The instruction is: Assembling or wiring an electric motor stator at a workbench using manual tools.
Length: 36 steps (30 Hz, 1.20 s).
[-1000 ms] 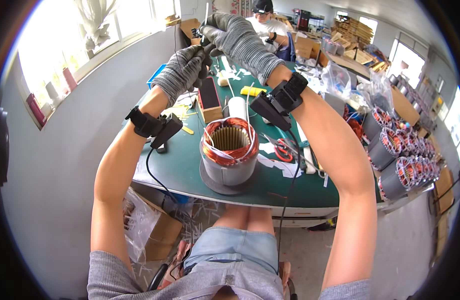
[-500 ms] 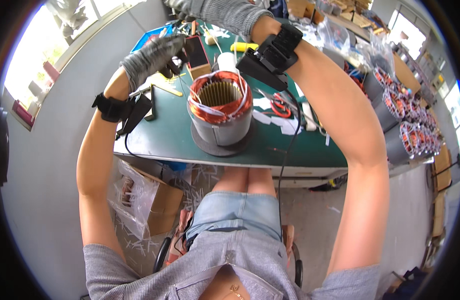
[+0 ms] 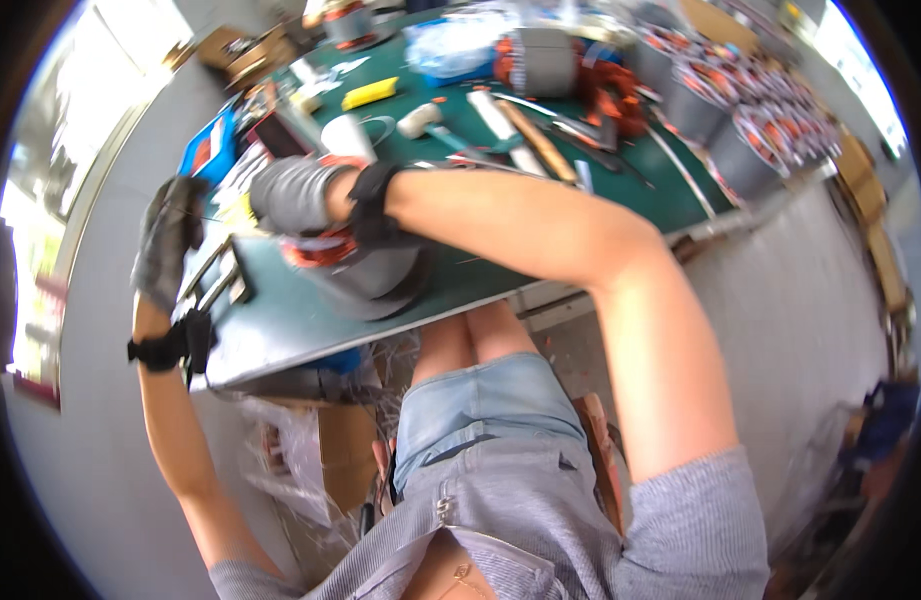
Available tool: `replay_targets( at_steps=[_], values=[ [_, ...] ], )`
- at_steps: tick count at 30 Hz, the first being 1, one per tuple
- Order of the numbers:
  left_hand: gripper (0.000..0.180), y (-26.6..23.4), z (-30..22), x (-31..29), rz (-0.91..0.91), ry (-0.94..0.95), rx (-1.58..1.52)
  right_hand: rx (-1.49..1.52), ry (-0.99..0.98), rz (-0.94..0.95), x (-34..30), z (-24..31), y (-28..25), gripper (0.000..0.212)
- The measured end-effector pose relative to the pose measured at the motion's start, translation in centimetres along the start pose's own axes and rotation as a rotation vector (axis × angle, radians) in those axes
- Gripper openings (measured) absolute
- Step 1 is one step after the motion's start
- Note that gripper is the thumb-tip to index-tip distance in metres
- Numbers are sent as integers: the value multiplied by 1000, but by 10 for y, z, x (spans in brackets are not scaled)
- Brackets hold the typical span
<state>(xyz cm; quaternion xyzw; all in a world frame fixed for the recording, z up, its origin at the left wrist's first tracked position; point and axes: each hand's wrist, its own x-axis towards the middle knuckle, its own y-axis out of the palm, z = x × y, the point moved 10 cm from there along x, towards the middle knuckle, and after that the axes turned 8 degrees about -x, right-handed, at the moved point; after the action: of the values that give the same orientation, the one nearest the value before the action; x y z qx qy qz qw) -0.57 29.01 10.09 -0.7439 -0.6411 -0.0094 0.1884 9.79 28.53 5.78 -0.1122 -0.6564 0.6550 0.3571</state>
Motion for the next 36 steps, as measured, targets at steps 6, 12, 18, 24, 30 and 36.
replay_targets(
  at_steps=[6,12,18,24,30,36],
  values=[
    [38,-90,43,-19,-229,-96,-259,233,99,-425,-130,70,-89,23],
    [40,-9,-43,-136,-873,858,417,409,749,-412,-303,-14,-34,14],
    [34,124,-38,-98,-120,871,730,474,794,-246,-297,-17,5,17],
    [31,127,15,-83,-114,744,768,603,409,-397,-211,22,-6,16],
    [36,135,15,-84,-208,817,642,535,278,-369,-180,33,24,21],
    [20,124,32,-82,-325,608,485,370,237,-294,-227,56,67,25]
  ],
)
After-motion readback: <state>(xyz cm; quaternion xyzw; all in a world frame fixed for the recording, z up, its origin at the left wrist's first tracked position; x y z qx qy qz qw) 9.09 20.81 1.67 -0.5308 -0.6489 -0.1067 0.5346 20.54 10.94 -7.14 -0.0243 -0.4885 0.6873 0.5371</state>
